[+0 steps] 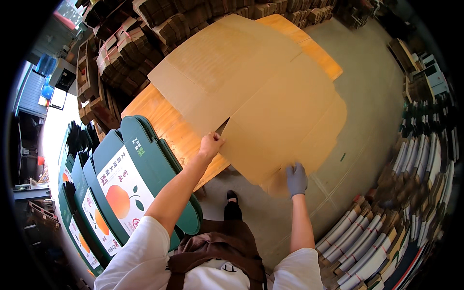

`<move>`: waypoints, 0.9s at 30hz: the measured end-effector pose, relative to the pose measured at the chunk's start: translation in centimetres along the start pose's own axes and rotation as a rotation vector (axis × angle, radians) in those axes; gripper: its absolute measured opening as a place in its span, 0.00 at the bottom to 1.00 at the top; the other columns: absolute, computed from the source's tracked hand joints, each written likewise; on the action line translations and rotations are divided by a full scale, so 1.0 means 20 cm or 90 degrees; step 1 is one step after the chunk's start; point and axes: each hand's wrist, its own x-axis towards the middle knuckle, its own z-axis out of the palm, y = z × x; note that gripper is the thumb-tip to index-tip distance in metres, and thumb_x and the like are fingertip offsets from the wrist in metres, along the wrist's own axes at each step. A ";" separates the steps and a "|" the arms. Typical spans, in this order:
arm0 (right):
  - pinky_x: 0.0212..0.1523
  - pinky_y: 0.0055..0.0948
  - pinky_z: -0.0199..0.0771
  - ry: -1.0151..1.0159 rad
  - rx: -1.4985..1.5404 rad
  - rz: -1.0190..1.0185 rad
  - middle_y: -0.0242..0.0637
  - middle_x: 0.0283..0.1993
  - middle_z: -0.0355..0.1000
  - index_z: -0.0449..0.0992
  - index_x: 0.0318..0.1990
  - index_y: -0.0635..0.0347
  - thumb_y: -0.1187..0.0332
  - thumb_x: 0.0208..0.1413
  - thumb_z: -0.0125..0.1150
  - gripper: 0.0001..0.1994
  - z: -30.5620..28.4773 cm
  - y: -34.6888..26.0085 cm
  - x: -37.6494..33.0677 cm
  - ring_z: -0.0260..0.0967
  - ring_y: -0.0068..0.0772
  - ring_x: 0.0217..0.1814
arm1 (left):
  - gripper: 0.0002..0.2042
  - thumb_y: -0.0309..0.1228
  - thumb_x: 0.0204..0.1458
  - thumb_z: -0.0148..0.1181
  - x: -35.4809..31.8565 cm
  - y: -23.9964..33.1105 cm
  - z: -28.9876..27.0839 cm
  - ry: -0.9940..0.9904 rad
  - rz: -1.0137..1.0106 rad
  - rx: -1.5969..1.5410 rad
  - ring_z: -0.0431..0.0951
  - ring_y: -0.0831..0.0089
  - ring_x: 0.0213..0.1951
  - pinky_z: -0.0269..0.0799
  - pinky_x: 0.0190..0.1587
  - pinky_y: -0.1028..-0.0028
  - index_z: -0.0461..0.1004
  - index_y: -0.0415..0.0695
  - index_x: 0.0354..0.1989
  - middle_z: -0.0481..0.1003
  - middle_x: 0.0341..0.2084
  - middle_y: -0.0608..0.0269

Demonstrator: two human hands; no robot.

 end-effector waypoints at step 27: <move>0.49 0.26 0.71 -0.274 0.297 -0.656 0.25 0.43 0.71 0.75 0.48 0.54 0.62 0.64 0.58 0.10 -0.90 -2.43 0.15 0.69 0.20 0.46 | 0.11 0.26 0.57 0.59 -2.06 -0.73 -1.08 0.170 0.227 -0.201 0.75 0.66 0.36 0.71 0.39 0.70 0.73 0.38 0.47 0.75 0.37 0.55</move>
